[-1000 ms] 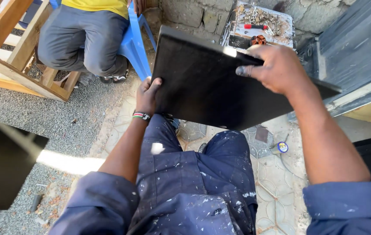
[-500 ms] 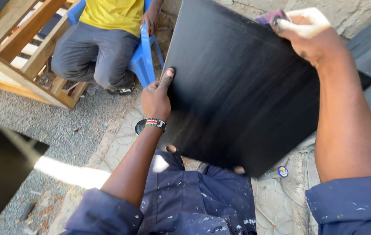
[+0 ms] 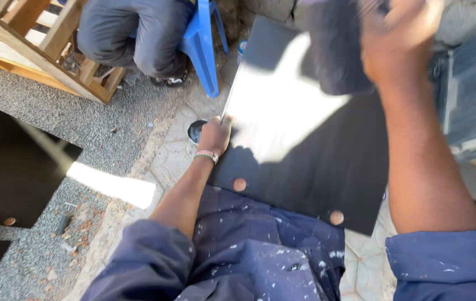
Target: The person sands a black rectangular board with a sanding block, then pours a liquid from a green container into a paint bucket. They dip a cloth into the mixture and apply it to the board's surface.
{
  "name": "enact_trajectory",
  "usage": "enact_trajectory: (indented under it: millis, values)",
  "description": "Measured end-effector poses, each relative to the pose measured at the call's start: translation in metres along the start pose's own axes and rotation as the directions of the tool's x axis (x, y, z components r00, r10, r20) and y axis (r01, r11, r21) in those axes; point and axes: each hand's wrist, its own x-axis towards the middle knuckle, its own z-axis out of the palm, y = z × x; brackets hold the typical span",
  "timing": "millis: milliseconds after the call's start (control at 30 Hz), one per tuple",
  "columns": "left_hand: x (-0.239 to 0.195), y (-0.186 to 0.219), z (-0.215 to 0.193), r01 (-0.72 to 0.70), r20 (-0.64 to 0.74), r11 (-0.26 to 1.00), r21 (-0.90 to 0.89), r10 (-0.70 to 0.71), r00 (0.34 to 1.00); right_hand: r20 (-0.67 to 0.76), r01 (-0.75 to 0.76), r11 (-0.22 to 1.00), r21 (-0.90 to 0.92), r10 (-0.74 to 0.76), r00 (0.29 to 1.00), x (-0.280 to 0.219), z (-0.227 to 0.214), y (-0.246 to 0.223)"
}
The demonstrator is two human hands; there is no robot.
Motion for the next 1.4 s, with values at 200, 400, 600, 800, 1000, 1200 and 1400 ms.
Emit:
enact_trajectory:
  millis: [200,400,600,800,1000,1200,1400]
  values:
    - [0.071,-0.112,0.071,0.237,0.156,0.939,0.248,-0.280,0.947,0.464,-0.512,0.764,0.391,0.317,0.827,-0.186,0.095,-0.028]
    - [0.030,-0.100,0.048,0.192,0.227,0.921,0.338,-0.277,0.934,0.813,-0.941,0.029,0.337,0.495,0.307,-0.284,0.119,-0.040]
    - [-0.124,0.063,-0.068,0.171,0.298,0.902,0.397,-0.303,0.905,0.843,-0.939,-0.019,0.344,0.446,0.300,-0.292,0.136,-0.085]
    - [-0.083,-0.028,-0.023,0.148,0.214,0.871,0.469,-0.275,0.937,0.737,-0.739,0.667,0.094,0.453,0.502,-0.303,0.157,-0.130]
    - [-0.105,-0.036,-0.009,-0.047,0.109,0.765,0.643,-0.030,0.994,0.759,-0.828,0.550,0.109,0.492,0.427,-0.355,0.205,-0.088]
    - [-0.071,-0.029,0.019,-0.272,0.113,0.655,0.705,0.276,0.955,0.731,-0.823,0.564,0.060,0.537,0.421,-0.337,0.178,-0.099]
    - [-0.045,0.019,0.086,-0.526,0.240,0.618,0.585,0.487,0.840,0.663,-0.808,0.563,0.177,0.539,0.520,-0.290,0.156,-0.122]
